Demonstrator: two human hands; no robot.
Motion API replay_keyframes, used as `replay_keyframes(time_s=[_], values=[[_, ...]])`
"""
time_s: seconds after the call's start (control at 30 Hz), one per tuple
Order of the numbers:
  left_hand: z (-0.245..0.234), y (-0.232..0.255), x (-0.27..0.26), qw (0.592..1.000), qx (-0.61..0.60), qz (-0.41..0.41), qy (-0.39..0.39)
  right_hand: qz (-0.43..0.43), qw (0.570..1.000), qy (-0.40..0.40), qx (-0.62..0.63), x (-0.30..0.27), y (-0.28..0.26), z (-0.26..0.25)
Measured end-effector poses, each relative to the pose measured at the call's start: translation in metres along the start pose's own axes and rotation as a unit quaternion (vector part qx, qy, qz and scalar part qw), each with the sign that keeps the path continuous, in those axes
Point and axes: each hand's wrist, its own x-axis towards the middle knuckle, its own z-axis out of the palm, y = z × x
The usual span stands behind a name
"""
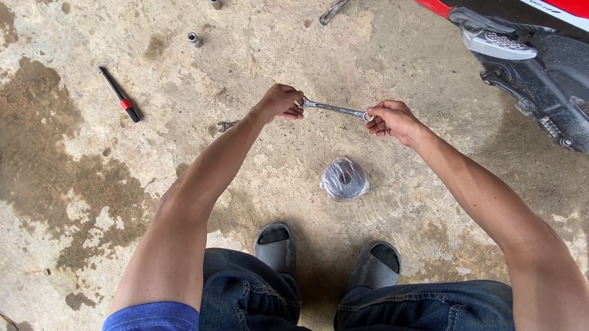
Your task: Organizing various hand tools like wrenches and screwdrivers into a plastic toolbox on the ground.
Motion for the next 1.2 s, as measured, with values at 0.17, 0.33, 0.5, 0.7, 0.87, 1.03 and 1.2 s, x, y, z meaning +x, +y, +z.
replay_keyframes(time_s=[0.17,0.33,0.5,0.7,0.87,1.03,1.2], values=[[0.000,-0.003,-0.001,0.999,0.030,-0.006,-0.012,-0.007,1.000,0.000,-0.018,0.014,0.012,-0.006],[0.005,-0.004,-0.003,0.996,0.084,0.000,-0.008,-0.008,1.000,-0.006,-0.026,0.021,0.025,-0.011],[0.005,-0.021,0.024,0.999,-0.007,0.029,0.011,-0.023,1.000,-0.010,0.000,0.014,0.019,-0.008],[0.005,0.004,-0.001,0.986,-0.150,0.060,0.033,-0.046,0.996,0.043,0.060,-0.006,-0.006,-0.003],[0.008,-0.009,0.000,0.987,-0.105,0.123,0.025,-0.086,0.992,0.087,0.029,0.009,0.011,-0.003],[0.010,-0.019,0.009,0.985,-0.062,0.160,0.033,-0.105,0.988,0.103,0.040,0.008,0.012,-0.001],[0.013,-0.019,0.014,0.986,-0.044,0.158,0.042,-0.111,0.988,0.109,0.020,0.002,0.007,0.001]])
